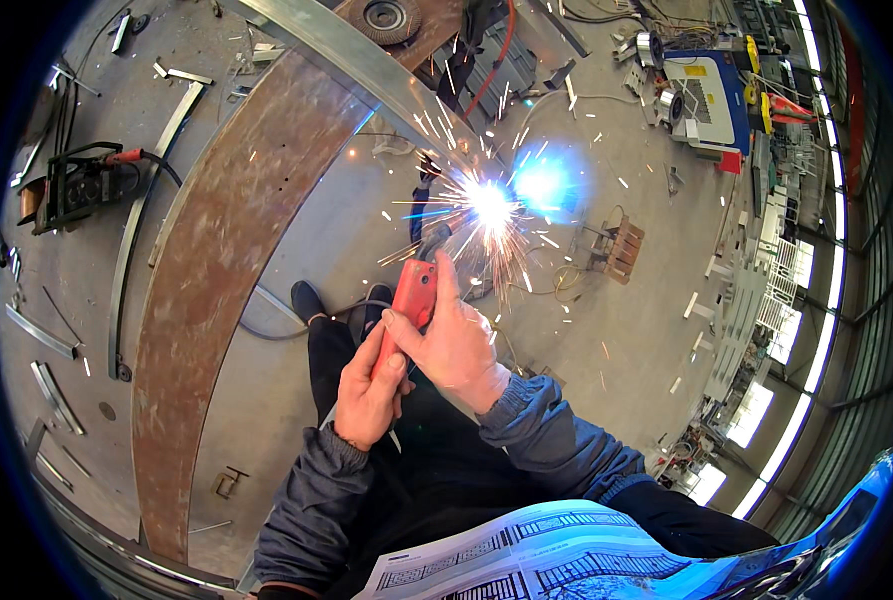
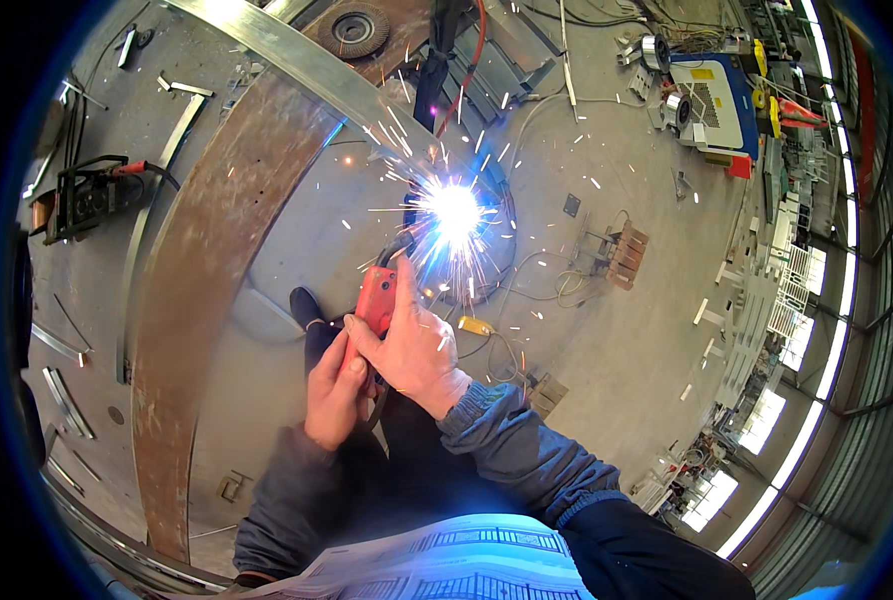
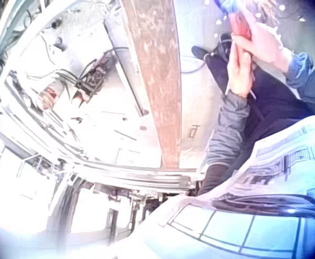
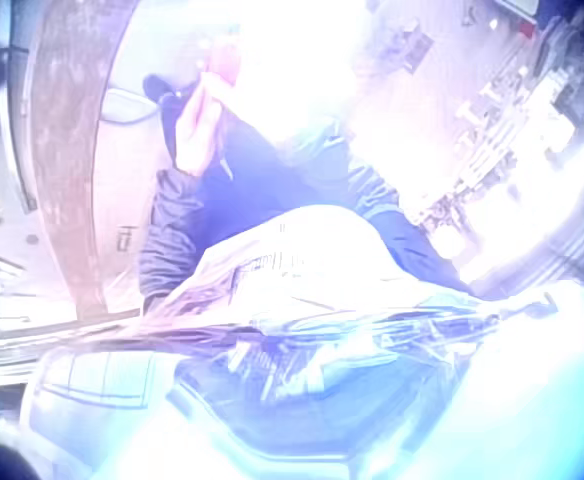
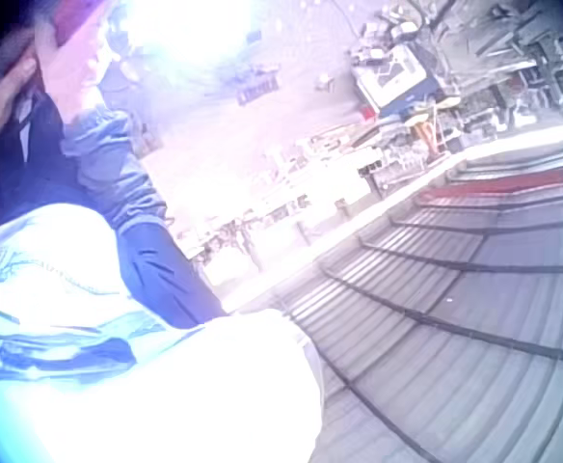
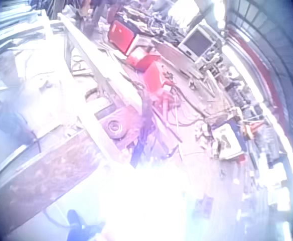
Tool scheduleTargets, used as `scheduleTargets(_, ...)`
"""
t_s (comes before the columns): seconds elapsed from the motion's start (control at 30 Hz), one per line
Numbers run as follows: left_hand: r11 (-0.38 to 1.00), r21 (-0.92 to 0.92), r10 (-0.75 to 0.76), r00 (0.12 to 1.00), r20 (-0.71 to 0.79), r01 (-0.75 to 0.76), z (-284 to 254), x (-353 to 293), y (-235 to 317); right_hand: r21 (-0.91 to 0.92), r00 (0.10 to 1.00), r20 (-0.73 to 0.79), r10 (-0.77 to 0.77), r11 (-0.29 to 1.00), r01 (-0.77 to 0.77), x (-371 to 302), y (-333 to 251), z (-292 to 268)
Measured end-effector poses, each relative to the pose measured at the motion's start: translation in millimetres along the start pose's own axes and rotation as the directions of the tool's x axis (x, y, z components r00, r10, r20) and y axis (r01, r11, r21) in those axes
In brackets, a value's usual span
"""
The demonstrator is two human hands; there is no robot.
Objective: The person welds a metal frame structure using a welding torch and a magnetic clamp. They position the clamp to hold pieces together, then apply the welding torch to create joints, producing bright sparks. The person repositions the frame and continues welding different sections.
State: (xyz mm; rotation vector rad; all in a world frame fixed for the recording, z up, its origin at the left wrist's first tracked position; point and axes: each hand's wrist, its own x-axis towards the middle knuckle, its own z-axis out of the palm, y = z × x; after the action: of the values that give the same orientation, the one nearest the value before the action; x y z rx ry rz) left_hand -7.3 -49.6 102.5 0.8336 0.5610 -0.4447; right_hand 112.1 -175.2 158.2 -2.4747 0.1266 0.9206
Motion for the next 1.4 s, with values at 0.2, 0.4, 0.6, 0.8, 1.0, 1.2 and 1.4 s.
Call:
scheduleTargets(0.2,1.0,0.018,-0.009,1.0,-0.005,0.009,2,0,4,-0.043,1.0,0.006,0.025,0.999,-0.025,1,-5,-1)
scheduleTargets(0.4,1.0,-0.001,0.019,1.0,-0.004,-0.019,0,0,-3,-0.033,0.996,-0.067,-0.056,0.998,0.054,2,5,8)
scheduleTargets(0.6,1.0,-0.01,0.022,1.0,-0.002,-0.022,1,1,2,-0.03,0.997,-0.071,-0.032,0.999,0.029,1,-1,7)
scheduleTargets(0.8,0.999,0.03,-0.031,1.0,-0.004,0.031,3,-2,14,-0.054,0.993,-0.088,-0.078,0.996,0.074,3,9,11)
scheduleTargets(1.0,0.999,0.022,-0.03,0.999,-0.016,0.03,5,0,12,-0.045,0.995,-0.068,-0.066,0.997,0.063,4,7,10)
scheduleTargets(1.2,0.999,0.023,-0.039,0.999,0.003,0.039,4,0,17,-0.018,0.995,-0.076,-0.066,0.998,0.065,3,5,10)
scheduleTargets(1.4,0.999,0.017,-0.042,0.999,-0.005,0.042,4,0,15,-0.031,0.99,-0.097,-0.107,0.994,0.104,5,12,14)
